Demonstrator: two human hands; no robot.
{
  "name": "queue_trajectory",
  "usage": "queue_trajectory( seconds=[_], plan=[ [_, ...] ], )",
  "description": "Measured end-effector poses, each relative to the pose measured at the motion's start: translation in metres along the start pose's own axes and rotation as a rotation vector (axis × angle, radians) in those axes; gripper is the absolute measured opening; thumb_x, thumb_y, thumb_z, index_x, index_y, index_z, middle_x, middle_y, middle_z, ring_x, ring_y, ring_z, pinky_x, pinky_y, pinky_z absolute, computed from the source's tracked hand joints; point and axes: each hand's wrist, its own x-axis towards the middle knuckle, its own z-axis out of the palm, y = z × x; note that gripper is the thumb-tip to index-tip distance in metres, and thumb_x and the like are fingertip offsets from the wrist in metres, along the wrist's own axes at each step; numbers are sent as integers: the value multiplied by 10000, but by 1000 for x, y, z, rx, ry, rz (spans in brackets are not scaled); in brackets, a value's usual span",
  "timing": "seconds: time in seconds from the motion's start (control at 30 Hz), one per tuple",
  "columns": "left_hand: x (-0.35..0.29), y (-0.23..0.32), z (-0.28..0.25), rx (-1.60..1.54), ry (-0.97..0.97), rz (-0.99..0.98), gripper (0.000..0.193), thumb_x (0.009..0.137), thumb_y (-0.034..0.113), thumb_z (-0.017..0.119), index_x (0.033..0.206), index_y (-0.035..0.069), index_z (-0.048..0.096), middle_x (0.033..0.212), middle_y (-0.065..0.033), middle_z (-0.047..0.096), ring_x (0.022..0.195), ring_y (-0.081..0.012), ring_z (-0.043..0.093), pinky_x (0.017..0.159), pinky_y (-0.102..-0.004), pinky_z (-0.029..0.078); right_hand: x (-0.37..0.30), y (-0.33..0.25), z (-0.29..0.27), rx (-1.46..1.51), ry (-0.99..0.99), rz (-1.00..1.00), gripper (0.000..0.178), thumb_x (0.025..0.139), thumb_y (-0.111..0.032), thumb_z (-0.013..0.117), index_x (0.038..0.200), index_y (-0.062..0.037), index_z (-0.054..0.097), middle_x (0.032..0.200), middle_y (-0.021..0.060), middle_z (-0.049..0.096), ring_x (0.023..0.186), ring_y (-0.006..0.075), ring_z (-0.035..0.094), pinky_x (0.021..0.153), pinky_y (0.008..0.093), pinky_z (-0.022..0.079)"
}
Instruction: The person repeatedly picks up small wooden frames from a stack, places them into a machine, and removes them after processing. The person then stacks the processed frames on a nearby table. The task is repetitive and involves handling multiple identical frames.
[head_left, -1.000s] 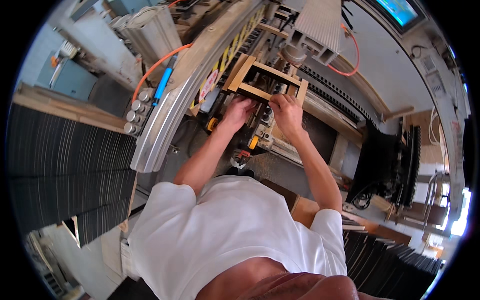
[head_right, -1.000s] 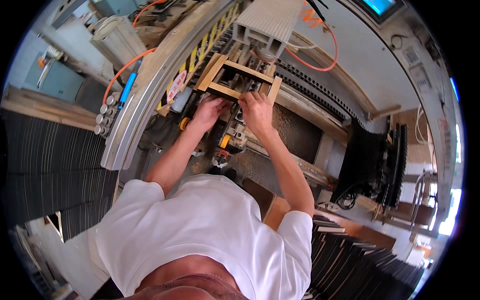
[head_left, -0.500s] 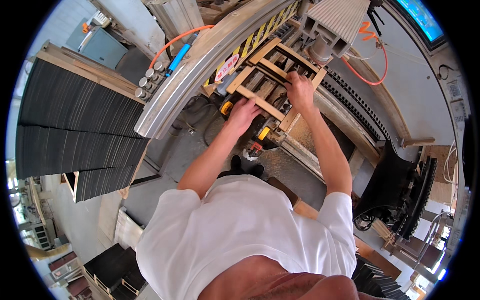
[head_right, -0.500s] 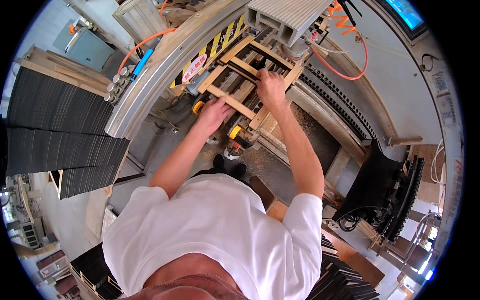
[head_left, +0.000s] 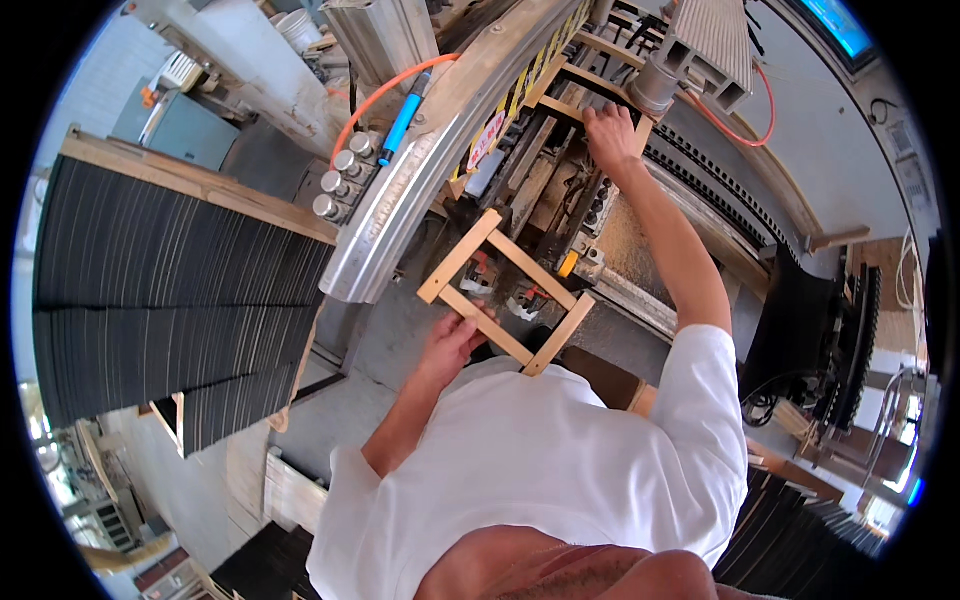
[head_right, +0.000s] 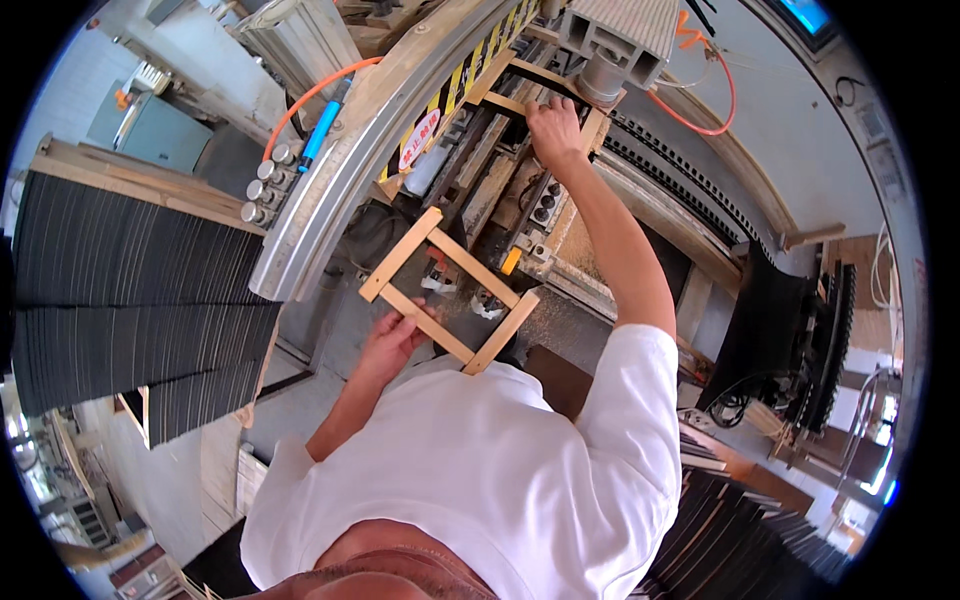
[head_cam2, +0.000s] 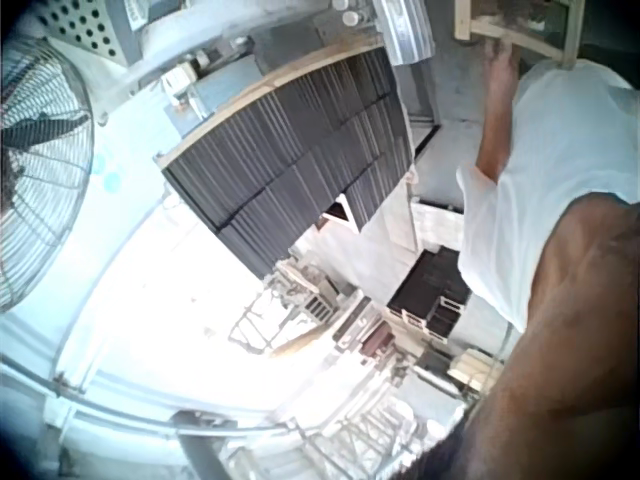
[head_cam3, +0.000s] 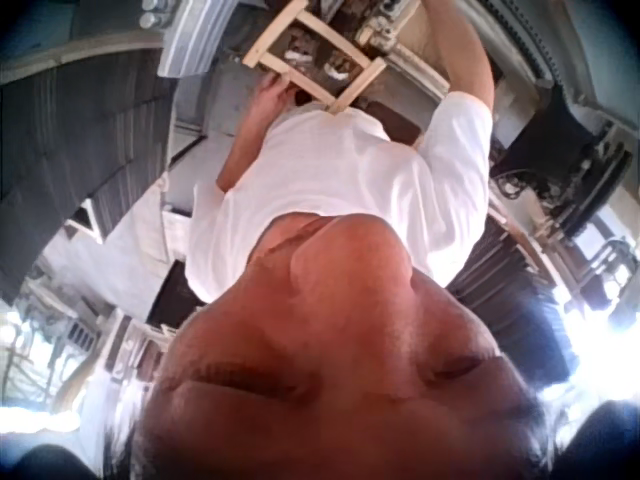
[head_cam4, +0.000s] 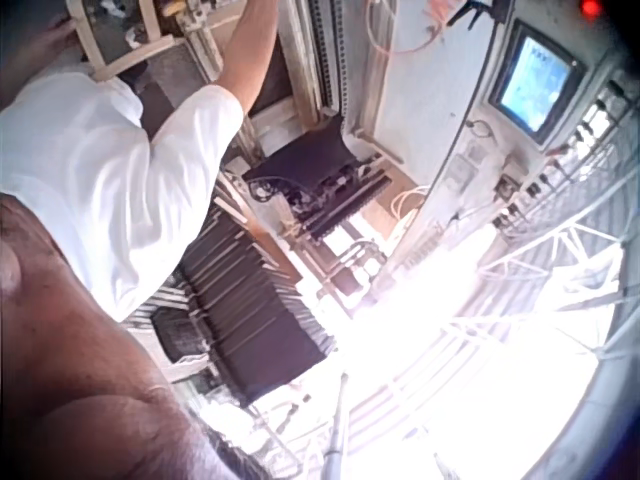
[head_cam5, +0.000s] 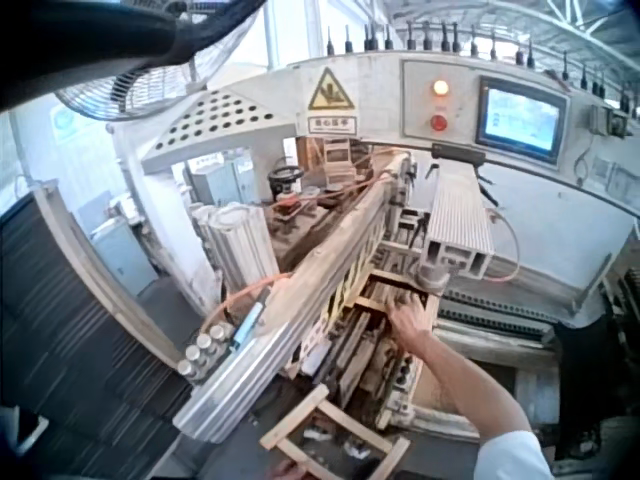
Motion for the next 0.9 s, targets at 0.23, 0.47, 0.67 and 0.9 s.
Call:
queue_trajectory(
  seconds=[0.23, 0.47, 0.67, 0.9],
  plan=[
    [-24, 12, -47, -19, 18, -18, 335, 946, 154, 502, 1251, 22, 462, 1156, -98, 566, 1101, -223, 553, 954, -364, 449, 47, 12, 11, -162, -141, 39, 97, 766, -88, 593, 857, -100, 624, 800, 72, 675, 925, 224, 587, 804, 340, 376],
    [-25, 1, -85, -55, 193, -20, 303, 938, 186, 523, 1196, 30, 499, 1132, -88, 581, 1088, -218, 557, 937, -383, 464, 82, 38, 27, -145, -216, 78, 111, 776, -86, 586, 864, -124, 642, 849, 69, 671, 921, 233, 605, 854, 365, 383],
    [-9, -13, -90, -120, 264, -1, 321, 932, 235, 542, 1172, 25, 514, 1131, -73, 583, 1064, -208, 564, 953, -389, 446, 102, 59, 43, -86, -193, 43, 124, 771, -48, 556, 825, -121, 640, 810, 91, 663, 853, 261, 625, 815, 385, 400],
    [17, -34, -85, -138, 307, -64, 324, 939, 239, 532, 1163, 5, 512, 1120, -83, 583, 1053, -215, 562, 965, -400, 429, 119, 54, 75, 17, -90, 4, 98, 760, -71, 578, 839, -98, 630, 847, 107, 656, 878, 284, 634, 809, 428, 418]
  ],
)
